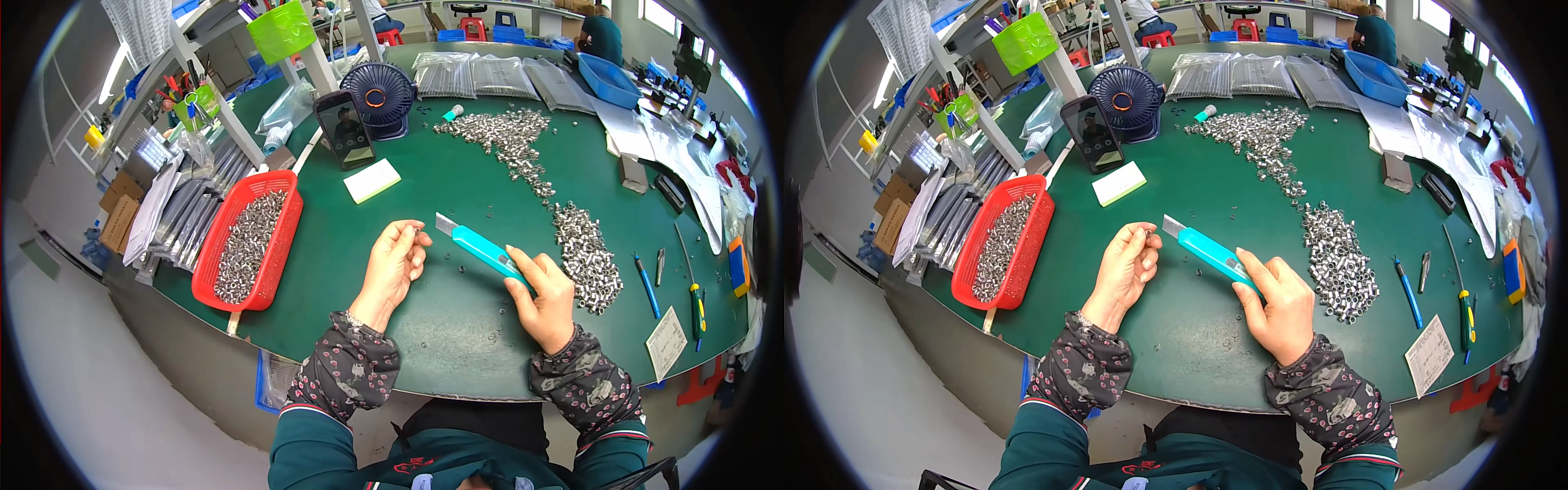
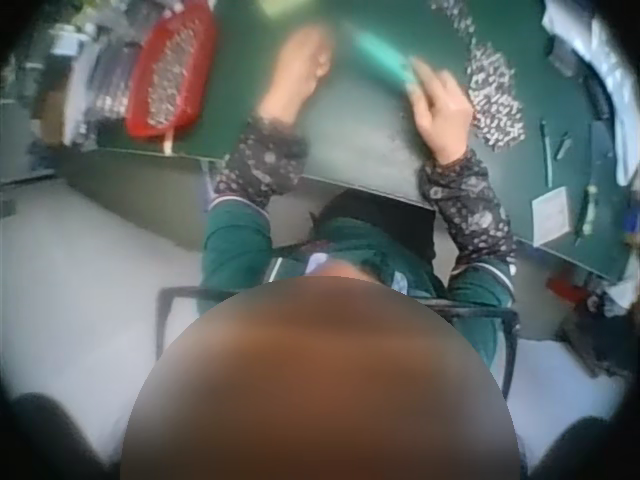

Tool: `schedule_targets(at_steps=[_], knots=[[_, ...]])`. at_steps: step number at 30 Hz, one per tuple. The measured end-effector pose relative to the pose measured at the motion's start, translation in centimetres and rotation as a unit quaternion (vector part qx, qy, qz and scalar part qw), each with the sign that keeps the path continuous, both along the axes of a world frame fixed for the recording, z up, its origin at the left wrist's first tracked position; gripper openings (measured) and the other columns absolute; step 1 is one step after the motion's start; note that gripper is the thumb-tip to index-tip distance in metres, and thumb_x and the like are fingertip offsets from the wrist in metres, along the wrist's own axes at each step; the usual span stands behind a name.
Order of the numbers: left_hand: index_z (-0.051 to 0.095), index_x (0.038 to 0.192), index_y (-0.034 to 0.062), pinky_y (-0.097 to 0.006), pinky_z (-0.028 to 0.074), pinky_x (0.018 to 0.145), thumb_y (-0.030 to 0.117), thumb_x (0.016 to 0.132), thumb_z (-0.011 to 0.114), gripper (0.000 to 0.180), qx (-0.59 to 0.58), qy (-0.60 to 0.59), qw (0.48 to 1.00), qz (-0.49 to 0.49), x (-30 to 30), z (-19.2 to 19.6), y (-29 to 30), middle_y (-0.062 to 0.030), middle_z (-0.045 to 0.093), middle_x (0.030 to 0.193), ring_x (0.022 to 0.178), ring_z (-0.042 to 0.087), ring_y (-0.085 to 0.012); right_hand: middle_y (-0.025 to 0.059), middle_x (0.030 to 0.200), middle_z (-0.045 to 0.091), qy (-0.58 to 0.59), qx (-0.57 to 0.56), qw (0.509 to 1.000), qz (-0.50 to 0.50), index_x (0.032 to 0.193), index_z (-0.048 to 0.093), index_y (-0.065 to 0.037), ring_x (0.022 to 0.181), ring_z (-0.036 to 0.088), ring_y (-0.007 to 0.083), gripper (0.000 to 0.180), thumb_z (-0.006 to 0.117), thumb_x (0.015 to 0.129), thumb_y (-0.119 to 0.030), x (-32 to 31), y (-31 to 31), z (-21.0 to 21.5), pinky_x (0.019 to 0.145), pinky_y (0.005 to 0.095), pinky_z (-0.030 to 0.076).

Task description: Trimming excess material from small hardware components using a utility knife on a workbench.

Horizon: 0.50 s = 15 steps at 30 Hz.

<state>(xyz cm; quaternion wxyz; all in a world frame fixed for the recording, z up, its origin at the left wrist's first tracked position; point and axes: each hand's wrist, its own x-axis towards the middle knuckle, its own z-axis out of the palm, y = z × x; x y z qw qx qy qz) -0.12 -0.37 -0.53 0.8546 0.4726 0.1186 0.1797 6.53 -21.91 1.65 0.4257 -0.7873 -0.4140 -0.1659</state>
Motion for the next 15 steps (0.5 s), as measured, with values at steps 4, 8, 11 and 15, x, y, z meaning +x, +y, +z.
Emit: schedule_targets(at_steps=[4, 8, 11, 15], knots=[[0.05, 0.097, 0.0058, -0.016, 0.033, 0.04, 0.016, 0.087, 0.048, 0.015, 0.023, -0.007, 1.0, 0.005, 0.11, 0.18, 0.0, -0.0028, 0.051, 0.078, 0.056, 0.043, -0.0046, 0.0074, 0.062, 0.045, 0.038, -0.017, 0.999, 0.0, 0.103, 0.059, -0.009, 0.052, 0.047, 0.0211, 0.032, 0.061, 0.071, -0.012, 0.3, -0.04, -0.11, 0.048, 0.0312, 0.038], [0.049, 0.099, 0.0054, -0.016, 0.034, 0.04, 0.014, 0.087, 0.049, 0.015, 0.045, 0.0, 0.999, 0.004, 0.17, 0.09, 0.21, -0.003, 0.052, 0.081, 0.056, 0.044, -0.0046, 0.008, 0.062, 0.045, 0.082, -0.009, 0.996, 0.022, 0.101, 0.059, -0.009, 0.052, 0.047, 0.0212, 0.03, 0.061, 0.072, -0.014, 0.55, -0.16, -0.31, 0.049, 0.0307, 0.038], [0.05, 0.099, 0.0053, -0.017, 0.035, 0.04, 0.014, 0.086, 0.05, 0.016, 0.062, 0.001, 0.998, 0.007, 0.25, -0.14, 0.29, -0.0019, 0.05, 0.08, 0.056, 0.044, -0.0057, 0.0085, 0.061, 0.045, 0.116, -0.008, 0.992, 0.044, 0.101, 0.059, -0.008, 0.052, 0.047, 0.0212, 0.029, 0.061, 0.072, -0.015, 0.7, -0.26, -0.26, 0.05, 0.0307, 0.038], [0.05, 0.098, 0.0039, -0.017, 0.039, 0.041, 0.013, 0.085, 0.051, 0.016, 0.024, -0.024, 0.999, -0.009, 0.25, -0.17, 0.15, -0.0027, 0.052, 0.081, 0.057, 0.047, -0.0058, 0.0087, 0.062, 0.046, 0.138, -0.012, 0.988, 0.063, 0.101, 0.059, -0.008, 0.053, 0.047, 0.0213, 0.029, 0.06, 0.073, -0.017, 0.87, -0.35, -0.33, 0.051, 0.0309, 0.038]])
